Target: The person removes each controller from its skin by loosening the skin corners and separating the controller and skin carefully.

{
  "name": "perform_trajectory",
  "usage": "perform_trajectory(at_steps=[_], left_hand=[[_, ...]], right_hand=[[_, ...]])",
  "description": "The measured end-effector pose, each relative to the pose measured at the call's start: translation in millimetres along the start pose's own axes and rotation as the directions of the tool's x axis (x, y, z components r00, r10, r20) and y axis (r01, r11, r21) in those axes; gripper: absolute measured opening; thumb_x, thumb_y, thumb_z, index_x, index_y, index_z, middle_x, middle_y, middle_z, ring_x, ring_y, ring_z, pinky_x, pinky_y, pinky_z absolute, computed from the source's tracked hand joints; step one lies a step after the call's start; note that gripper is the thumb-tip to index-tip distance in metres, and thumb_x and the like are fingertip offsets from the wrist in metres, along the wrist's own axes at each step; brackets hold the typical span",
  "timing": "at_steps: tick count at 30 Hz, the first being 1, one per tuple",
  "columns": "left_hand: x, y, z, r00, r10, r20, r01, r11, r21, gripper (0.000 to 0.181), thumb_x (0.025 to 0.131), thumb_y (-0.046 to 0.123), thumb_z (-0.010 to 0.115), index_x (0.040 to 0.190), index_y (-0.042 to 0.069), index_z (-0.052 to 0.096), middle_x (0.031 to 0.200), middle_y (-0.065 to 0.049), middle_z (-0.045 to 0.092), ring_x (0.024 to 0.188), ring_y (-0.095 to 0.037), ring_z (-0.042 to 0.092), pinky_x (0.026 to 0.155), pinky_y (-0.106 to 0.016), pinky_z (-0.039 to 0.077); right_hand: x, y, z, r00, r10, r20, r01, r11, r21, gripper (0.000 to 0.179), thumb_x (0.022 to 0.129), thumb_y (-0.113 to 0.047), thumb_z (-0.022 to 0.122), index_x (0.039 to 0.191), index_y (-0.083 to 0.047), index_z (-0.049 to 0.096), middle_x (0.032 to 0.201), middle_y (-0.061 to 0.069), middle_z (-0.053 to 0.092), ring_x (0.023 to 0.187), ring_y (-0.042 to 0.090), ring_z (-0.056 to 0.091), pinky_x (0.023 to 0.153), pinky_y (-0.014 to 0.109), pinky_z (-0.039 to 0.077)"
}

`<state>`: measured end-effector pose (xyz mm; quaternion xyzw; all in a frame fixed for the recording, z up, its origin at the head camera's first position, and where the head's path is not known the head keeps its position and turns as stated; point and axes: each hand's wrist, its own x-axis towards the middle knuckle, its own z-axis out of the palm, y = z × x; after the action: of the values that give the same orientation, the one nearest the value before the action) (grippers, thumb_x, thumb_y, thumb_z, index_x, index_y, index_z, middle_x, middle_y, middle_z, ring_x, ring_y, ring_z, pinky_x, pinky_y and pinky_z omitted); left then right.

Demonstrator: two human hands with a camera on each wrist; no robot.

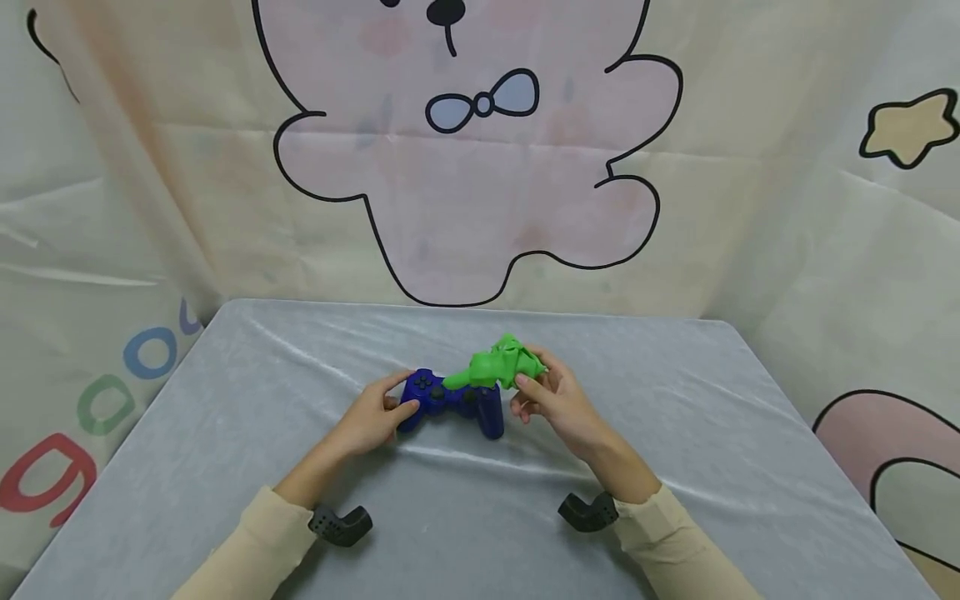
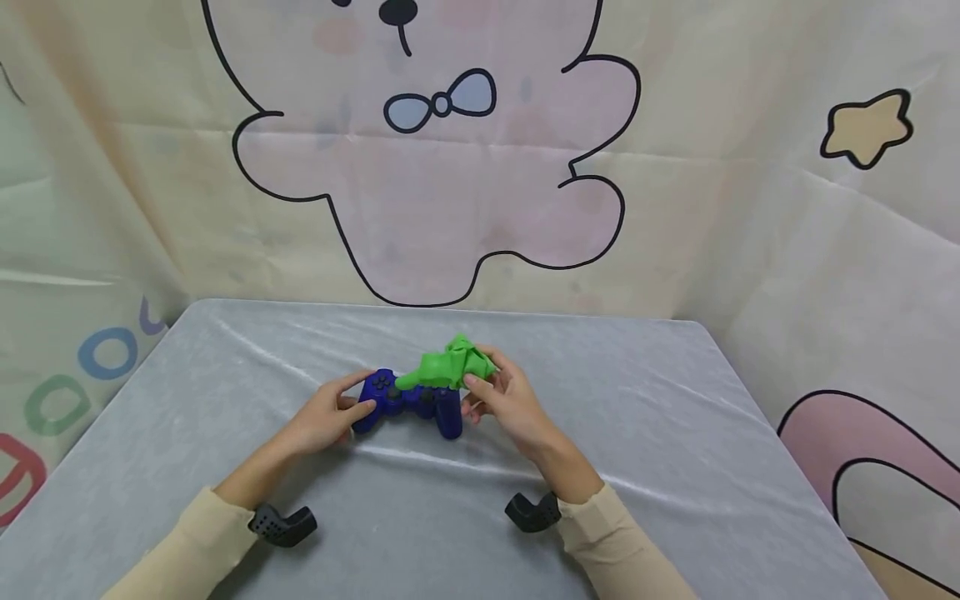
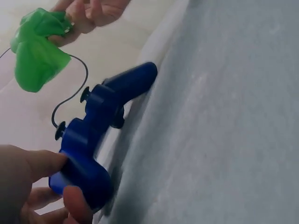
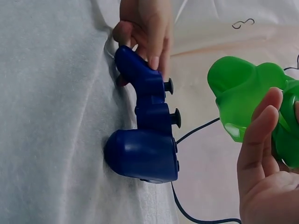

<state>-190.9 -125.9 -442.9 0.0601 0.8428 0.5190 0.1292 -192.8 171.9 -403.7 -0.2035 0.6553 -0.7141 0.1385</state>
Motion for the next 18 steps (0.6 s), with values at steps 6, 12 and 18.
perform_trajectory(at_steps=[6, 12, 18], left_hand=[[-4.2, 5.0, -0.2, 0.992, 0.044, -0.122, -0.006, 0.956, 0.294, 0.053, 0.096, 0.027, 0.069, 0.146, 0.014, 0.054, 0.121, -0.017, 0.070, 0.074, -0.019, 0.064, 0.069, -0.037, 0.051], [-11.7, 21.8, 5.6, 0.942, 0.181, -0.282, -0.067, 0.927, 0.369, 0.036, 0.098, 0.026, 0.066, 0.132, 0.015, 0.065, 0.125, -0.013, 0.066, 0.089, -0.022, 0.061, 0.068, -0.034, 0.045], [-20.3, 42.3, 16.4, 0.969, 0.215, -0.119, -0.219, 0.975, -0.021, 0.033, 0.108, 0.020, 0.045, 0.133, 0.007, 0.063, 0.115, -0.016, 0.071, 0.090, -0.025, 0.064, 0.066, -0.031, 0.052]], right_hand=[[-0.2, 2, -3, 0.999, -0.032, 0.039, 0.032, 0.999, 0.001, 0.041, 0.106, -0.014, 0.052, 0.145, -0.010, 0.041, 0.093, -0.005, 0.065, 0.071, 0.008, 0.065, 0.060, 0.023, 0.052], [-2.8, 2, -1, 0.992, -0.058, 0.110, 0.056, 0.998, 0.016, 0.041, 0.105, -0.010, 0.054, 0.144, -0.012, 0.042, 0.091, -0.002, 0.066, 0.072, 0.009, 0.066, 0.061, 0.024, 0.052], [-5.8, 1, 5, 0.981, -0.077, 0.175, 0.082, 0.996, -0.024, 0.043, 0.104, -0.009, 0.055, 0.145, -0.013, 0.043, 0.091, 0.001, 0.065, 0.074, 0.009, 0.065, 0.062, 0.025, 0.052]])
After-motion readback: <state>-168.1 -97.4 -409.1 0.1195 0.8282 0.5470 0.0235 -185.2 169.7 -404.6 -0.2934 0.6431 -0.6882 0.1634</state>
